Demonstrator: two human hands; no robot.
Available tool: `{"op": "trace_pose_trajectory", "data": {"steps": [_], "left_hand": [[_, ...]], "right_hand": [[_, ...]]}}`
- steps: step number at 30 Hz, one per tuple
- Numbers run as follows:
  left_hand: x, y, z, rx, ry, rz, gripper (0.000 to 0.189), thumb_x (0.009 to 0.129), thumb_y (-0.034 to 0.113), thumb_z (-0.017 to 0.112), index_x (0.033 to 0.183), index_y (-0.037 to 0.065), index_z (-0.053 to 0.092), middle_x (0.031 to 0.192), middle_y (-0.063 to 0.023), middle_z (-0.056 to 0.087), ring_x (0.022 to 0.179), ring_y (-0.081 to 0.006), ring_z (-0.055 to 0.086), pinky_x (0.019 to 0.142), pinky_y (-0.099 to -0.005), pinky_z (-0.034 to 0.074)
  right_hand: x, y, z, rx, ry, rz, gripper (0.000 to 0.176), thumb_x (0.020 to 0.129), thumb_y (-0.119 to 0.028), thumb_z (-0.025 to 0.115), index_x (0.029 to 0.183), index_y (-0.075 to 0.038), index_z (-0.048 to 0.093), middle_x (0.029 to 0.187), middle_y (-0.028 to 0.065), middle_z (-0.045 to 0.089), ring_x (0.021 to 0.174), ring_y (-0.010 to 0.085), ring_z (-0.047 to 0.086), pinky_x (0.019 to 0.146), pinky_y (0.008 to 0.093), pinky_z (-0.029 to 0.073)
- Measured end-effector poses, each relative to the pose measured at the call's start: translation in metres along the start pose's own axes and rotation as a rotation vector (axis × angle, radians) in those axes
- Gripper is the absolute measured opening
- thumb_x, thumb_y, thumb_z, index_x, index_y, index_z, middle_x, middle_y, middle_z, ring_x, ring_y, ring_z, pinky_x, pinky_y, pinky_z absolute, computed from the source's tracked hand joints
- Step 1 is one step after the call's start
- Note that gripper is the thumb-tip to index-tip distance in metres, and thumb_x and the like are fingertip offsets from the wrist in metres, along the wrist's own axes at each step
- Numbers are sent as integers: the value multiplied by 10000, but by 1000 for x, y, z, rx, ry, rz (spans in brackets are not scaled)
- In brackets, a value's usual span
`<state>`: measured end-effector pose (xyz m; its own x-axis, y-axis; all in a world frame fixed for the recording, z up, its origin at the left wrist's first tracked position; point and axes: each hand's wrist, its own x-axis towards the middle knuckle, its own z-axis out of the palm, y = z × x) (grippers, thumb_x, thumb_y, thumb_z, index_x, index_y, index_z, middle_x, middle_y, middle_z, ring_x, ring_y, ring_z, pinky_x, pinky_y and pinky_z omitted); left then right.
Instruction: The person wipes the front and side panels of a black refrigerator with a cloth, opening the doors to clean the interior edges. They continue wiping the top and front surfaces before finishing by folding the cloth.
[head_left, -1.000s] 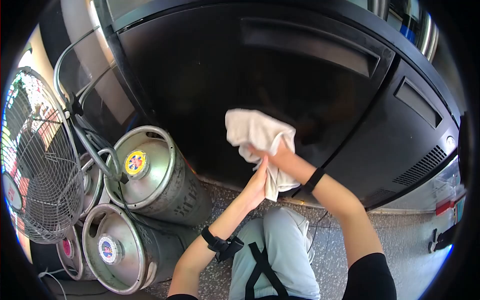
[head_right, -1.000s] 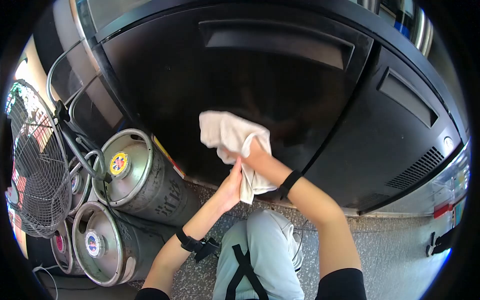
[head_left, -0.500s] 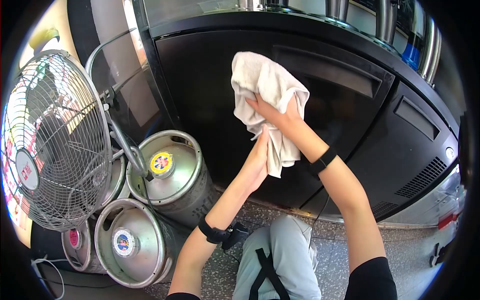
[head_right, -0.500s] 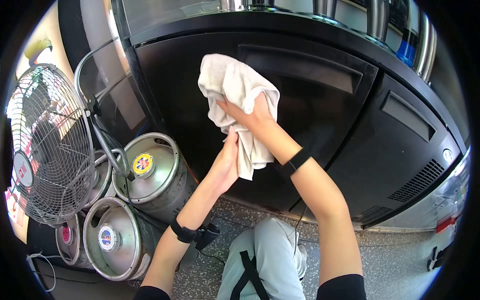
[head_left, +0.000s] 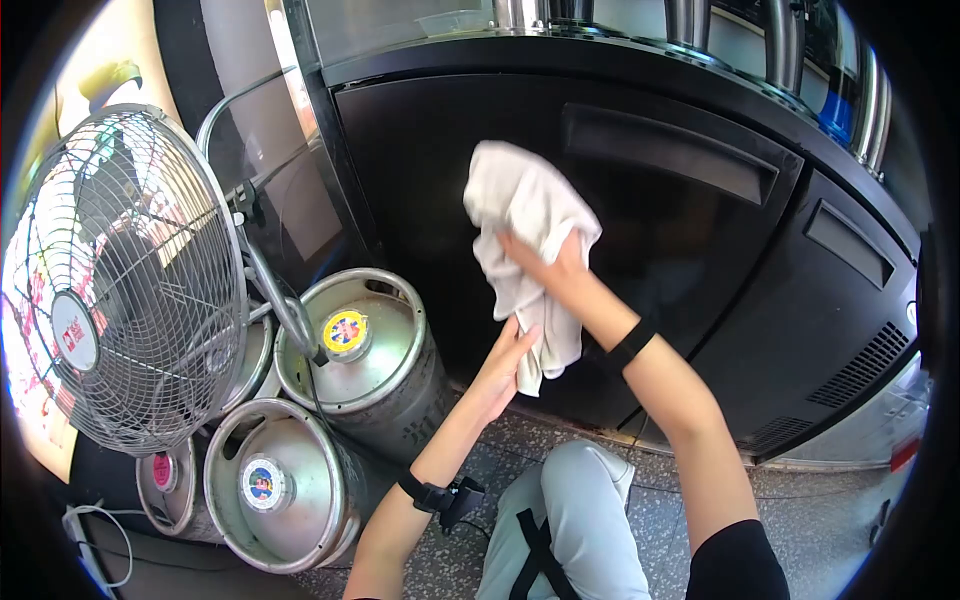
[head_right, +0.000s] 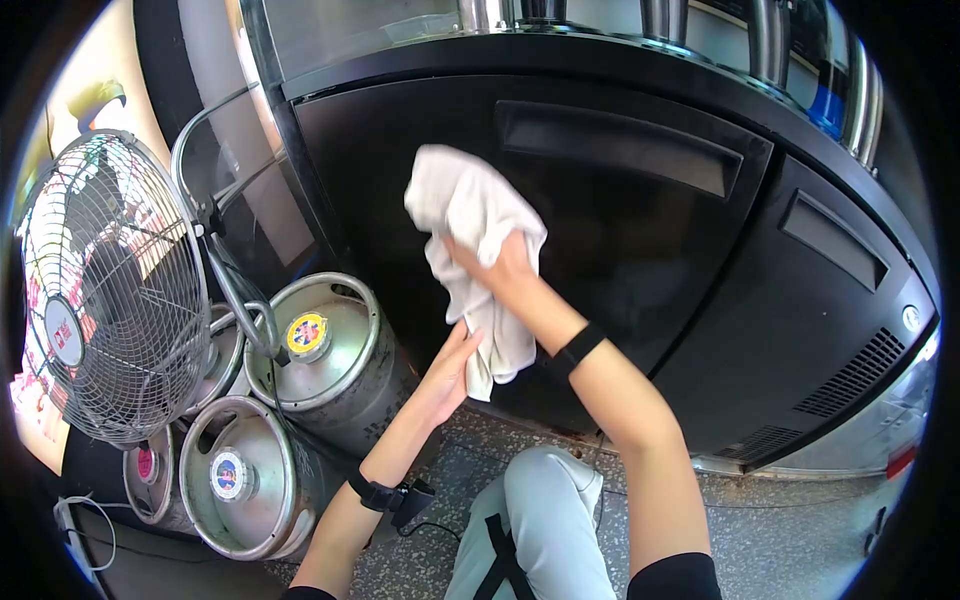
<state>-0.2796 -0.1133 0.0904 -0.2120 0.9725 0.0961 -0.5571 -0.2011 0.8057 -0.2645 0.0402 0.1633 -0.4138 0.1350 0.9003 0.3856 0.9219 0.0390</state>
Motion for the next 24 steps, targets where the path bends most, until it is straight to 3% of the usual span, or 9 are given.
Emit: {"op": "trace_pose_trajectory", "data": {"steps": [1, 7, 8, 9, 11, 14, 17, 20, 24], "left_hand": [[0, 7, -1, 19, -2, 25, 523, 906, 185, 512, 1355, 65, 272, 1307, -49, 416, 1202, -136, 408, 995, -290, 325], [6, 28, -4, 1, -6, 71, 587, 855, 75, 556, 1365, 70, 266, 1309, -52, 414, 1189, -145, 425, 986, -302, 338], [5, 27, -4, -12, 14, 46, 595, 851, 62, 553, 1370, 78, 264, 1309, -49, 416, 1183, -146, 433, 973, -300, 351], [5, 23, -3, 8, 25, 51, 601, 847, 56, 555, 1371, 79, 263, 1307, -49, 416, 1182, -146, 434, 969, -299, 355], [6, 16, -2, 51, 46, 69, 613, 839, 45, 560, 1372, 80, 261, 1305, -48, 417, 1179, -145, 436, 960, -298, 364], [4, 24, 4, 84, 15, 72, 661, 807, 33, 590, 1377, 77, 257, 1299, -50, 416, 1176, -129, 429, 960, -279, 348], [7, 37, 9, 95, -3, 108, 665, 795, 29, 601, 1370, 69, 269, 1290, -49, 423, 1178, -123, 419, 964, -278, 336], [16, 32, 0, 128, 36, 137, 623, 800, 41, 599, 1345, 62, 298, 1277, -54, 433, 1183, -139, 415, 964, -286, 335], [25, 28, -8, -33, 52, 147, 624, 802, 34, 582, 1339, 77, 267, 1287, -64, 413, 1164, -170, 435, 958, -301, 348]], "right_hand": [[29, -9, -17, -161, -163, 33, 355, 801, -344, 532, 981, -50, 616, 944, 148, 620, 867, 329, 599, 790, 428, 470], [29, -17, 11, -240, 48, -212, 395, 785, -318, 557, 1060, -37, 592, 1035, 148, 597, 1011, 301, 554, 894, 410, 428], [20, -22, 7, 169, -142, -7, 428, 785, -310, 563, 1104, -24, 556, 1067, 175, 578, 1027, 318, 545, 900, 405, 424], [10, -23, 10, 424, -83, 140, 502, 789, -383, 552, 1148, -34, 529, 1121, 190, 552, 1055, 352, 520, 924, 414, 404], [12, -18, 23, 67, -201, 38, 495, 798, -382, 541, 1153, -37, 529, 1121, 190, 555, 1063, 357, 515, 925, 417, 403], [14, -19, 20, -163, -186, 212, 465, 856, -326, 470, 1236, -59, 479, 1259, 158, 480, 1186, 325, 425, 1006, 426, 320], [35, -3, 34, -100, 53, 65, 453, 849, -336, 479, 1204, -55, 500, 1252, 157, 478, 1190, 339, 413, 1012, 466, 306], [58, -11, 8, -152, 46, -85, 417, 810, -278, 551, 1152, -41, 525, 1187, 167, 522, 1155, 330, 453, 986, 444, 345], [69, -26, 30, 668, 58, 193, 358, 735, -140, 633, 1061, -12, 559, 1016, 182, 602, 1006, 310, 567, 860, 340, 450]]}}
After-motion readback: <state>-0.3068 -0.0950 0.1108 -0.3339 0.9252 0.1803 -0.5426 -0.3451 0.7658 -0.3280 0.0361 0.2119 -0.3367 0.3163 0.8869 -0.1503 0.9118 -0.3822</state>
